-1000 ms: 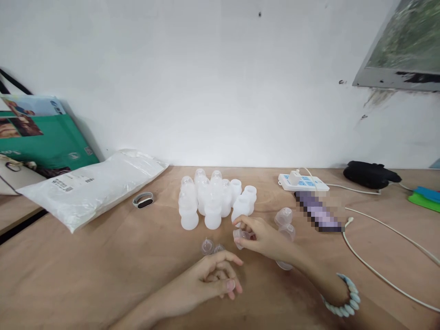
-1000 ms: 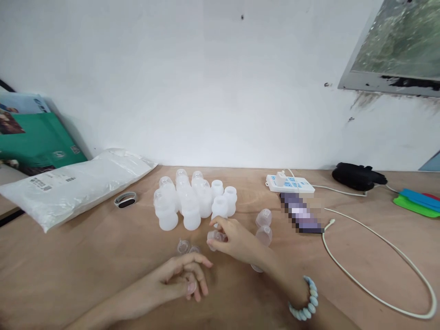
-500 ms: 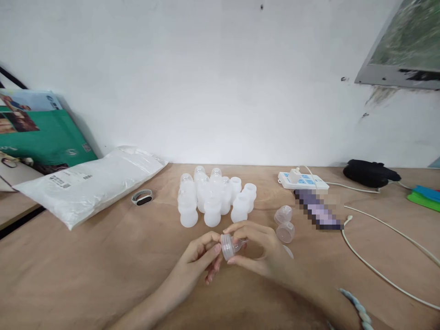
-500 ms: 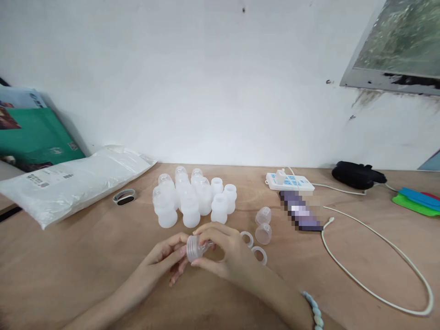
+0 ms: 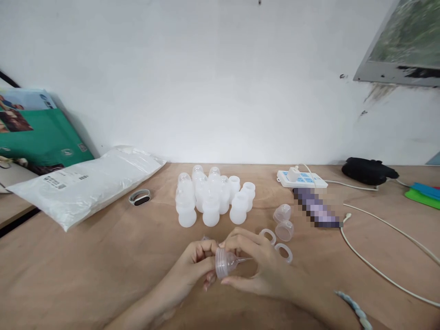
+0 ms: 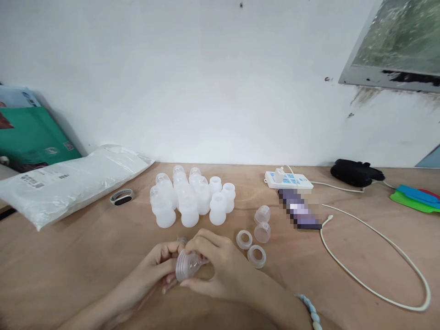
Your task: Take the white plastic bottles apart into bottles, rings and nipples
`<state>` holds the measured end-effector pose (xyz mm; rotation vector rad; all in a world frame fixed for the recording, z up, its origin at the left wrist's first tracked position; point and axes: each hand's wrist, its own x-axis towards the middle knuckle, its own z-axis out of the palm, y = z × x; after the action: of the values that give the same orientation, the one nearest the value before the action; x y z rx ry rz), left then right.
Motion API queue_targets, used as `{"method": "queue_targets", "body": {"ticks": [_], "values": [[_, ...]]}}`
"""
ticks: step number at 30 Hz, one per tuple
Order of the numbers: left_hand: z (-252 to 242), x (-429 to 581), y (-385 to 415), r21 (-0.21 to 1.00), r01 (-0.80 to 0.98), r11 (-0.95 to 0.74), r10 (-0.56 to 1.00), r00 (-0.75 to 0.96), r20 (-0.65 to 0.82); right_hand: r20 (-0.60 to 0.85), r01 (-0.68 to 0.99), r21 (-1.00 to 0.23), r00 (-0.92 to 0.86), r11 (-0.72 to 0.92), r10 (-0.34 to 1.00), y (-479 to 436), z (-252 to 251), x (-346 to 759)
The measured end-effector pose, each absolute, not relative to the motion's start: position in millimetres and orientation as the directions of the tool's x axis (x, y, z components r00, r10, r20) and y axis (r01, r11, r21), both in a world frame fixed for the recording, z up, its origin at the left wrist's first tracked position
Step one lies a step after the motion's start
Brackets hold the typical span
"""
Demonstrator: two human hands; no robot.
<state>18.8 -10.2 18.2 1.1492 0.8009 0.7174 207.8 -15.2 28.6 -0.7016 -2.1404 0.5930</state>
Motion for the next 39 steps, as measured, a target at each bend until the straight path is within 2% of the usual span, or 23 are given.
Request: {"method": "queue_targets", "body": {"ticks": [8,18,21,22,25,27,30,33,37,39], "values": [[16.4,15.8,-11.5,0.963,-0.110,0.247,0.754,0.646,-0.120,0.445,0.226,-0.741,-0.541,0.633,0.714,-17.8,42.6,212.6],[22.5,16.2,-15.4,0.948,-0.161,0.273,0.734,0.672,-0.097,0.485,0.111,-0.780,-0.516,0.616,0.706,-19.3,48.2,211.6],[17.3,12.5,-12.3,0.943,-0.202,0.264,0.752,0.655,-0.071,0.493,0.026,-0.833,-0.419,0.552,0.763,-11.4,51.6,229.3],[16.2,11.3,-10.4,0.941,-0.215,0.262,0.771,0.633,-0.070,0.514,0.005,-0.840,-0.314,0.542,0.799,-7.1,54.6,240.4],[16.7,8.8,-3.4,0.938,-0.233,0.257,0.842,0.530,-0.099,0.563,0.112,-0.821,0.001,0.559,0.826,7.1,68.3,279.9],[18.7,7.1,1.9,0.958,-0.196,0.210,0.873,0.478,-0.093,0.595,0.240,-0.791,0.094,0.562,0.798,14.5,78.0,302.0],[19.8,3.1,9.7,0.994,-0.084,0.064,0.911,0.412,-0.024,0.534,0.524,-0.720,-0.003,0.456,0.846,19.5,85.5,317.3],[19.0,-0.8,15.1,0.999,0.010,-0.037,0.926,0.376,0.030,0.313,0.744,-0.579,-0.174,0.333,0.934,19.6,82.0,313.7],[18.0,-0.8,13.5,0.983,0.157,-0.091,0.896,0.444,0.012,0.019,0.883,-0.376,-0.297,0.282,0.955,19.6,69.0,300.5],[16.2,1.3,9.7,0.958,0.258,-0.124,0.879,0.476,-0.015,-0.057,0.905,-0.306,-0.328,0.297,0.943,21.1,64.0,297.0]]}}
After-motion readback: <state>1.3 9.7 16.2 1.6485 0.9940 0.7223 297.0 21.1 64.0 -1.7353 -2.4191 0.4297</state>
